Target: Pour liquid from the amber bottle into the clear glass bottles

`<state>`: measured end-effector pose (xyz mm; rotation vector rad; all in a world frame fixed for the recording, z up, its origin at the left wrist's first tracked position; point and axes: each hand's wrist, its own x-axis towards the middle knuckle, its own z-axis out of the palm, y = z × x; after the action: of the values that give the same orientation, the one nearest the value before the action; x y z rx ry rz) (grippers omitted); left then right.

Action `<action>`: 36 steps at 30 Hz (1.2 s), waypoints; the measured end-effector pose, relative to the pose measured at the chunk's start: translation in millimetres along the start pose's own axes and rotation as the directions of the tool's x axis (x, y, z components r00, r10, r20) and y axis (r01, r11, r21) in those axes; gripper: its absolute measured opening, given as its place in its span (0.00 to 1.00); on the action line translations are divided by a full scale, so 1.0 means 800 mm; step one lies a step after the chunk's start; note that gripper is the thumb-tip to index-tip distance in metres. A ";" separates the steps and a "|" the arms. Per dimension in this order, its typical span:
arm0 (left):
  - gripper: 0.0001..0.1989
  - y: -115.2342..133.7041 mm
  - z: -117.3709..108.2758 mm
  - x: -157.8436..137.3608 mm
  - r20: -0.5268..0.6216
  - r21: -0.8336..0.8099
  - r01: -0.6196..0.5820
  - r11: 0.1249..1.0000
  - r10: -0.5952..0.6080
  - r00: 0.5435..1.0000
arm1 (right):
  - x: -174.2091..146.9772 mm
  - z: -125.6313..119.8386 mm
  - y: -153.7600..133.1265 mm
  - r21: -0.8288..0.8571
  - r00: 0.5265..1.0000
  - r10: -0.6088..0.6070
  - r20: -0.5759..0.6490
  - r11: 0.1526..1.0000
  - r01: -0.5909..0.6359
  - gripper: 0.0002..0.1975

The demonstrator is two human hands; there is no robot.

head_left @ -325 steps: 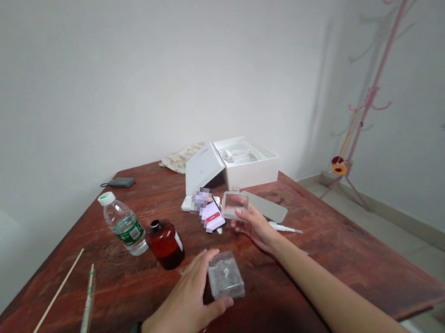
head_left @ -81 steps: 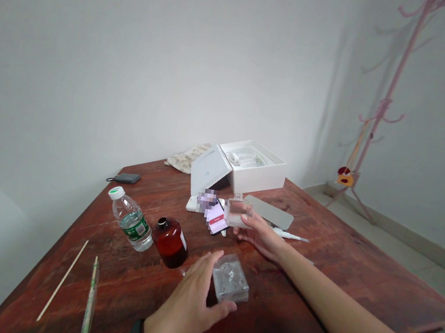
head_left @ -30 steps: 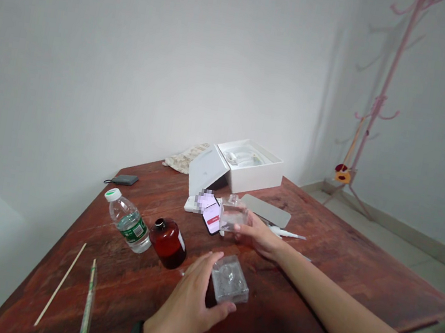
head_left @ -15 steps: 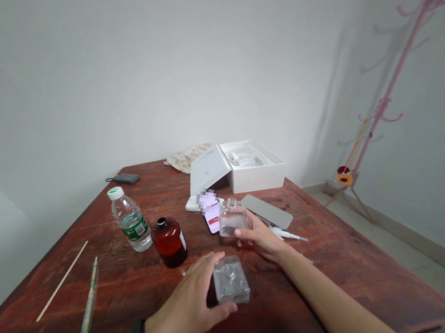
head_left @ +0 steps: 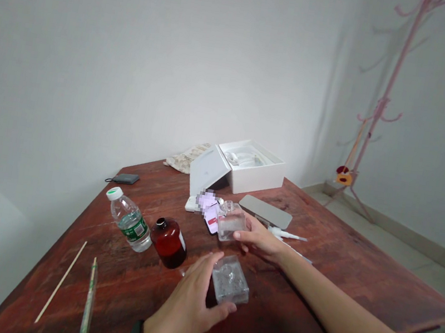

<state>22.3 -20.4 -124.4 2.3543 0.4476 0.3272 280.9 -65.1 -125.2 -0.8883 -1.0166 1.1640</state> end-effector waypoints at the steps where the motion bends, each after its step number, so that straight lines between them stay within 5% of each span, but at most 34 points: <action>1: 0.45 0.000 0.000 0.000 0.000 0.002 0.001 1.000 -0.001 1.000 | 0.000 0.000 0.000 0.000 1.000 0.000 -0.001 1.000 0.000 0.32; 14: 0.47 0.007 0.001 -0.003 -0.111 0.076 -0.145 0.987 0.153 0.982 | 0.001 0.001 -0.001 0.024 0.999 -0.024 -0.038 0.999 0.025 0.30; 21: 0.44 0.004 0.001 -0.004 -0.193 0.064 -0.207 0.976 0.215 0.957 | 0.006 -0.003 0.000 0.028 0.995 -0.051 -0.085 0.998 0.054 0.37; 27: 0.49 -0.002 0.004 -0.005 -0.272 -0.222 -0.159 0.962 0.096 0.957 | 0.005 0.001 -0.003 0.065 0.992 -0.070 -0.108 0.995 0.077 0.37; 32: 0.43 0.008 -0.003 0.001 -0.273 -0.544 -0.123 0.830 -0.036 0.961 | 0.002 0.002 -0.004 0.082 0.991 -0.048 -0.127 0.995 0.059 0.31; 36: 0.40 0.003 -0.004 0.007 -0.320 -0.627 -0.132 0.768 -0.099 0.942 | 0.002 0.000 -0.002 0.084 0.991 -0.029 -0.130 0.996 0.040 0.32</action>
<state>27.1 -18.1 -119.7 1.6217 0.3904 0.7721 281.5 -63.8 -123.8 -0.8625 -0.8668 1.0993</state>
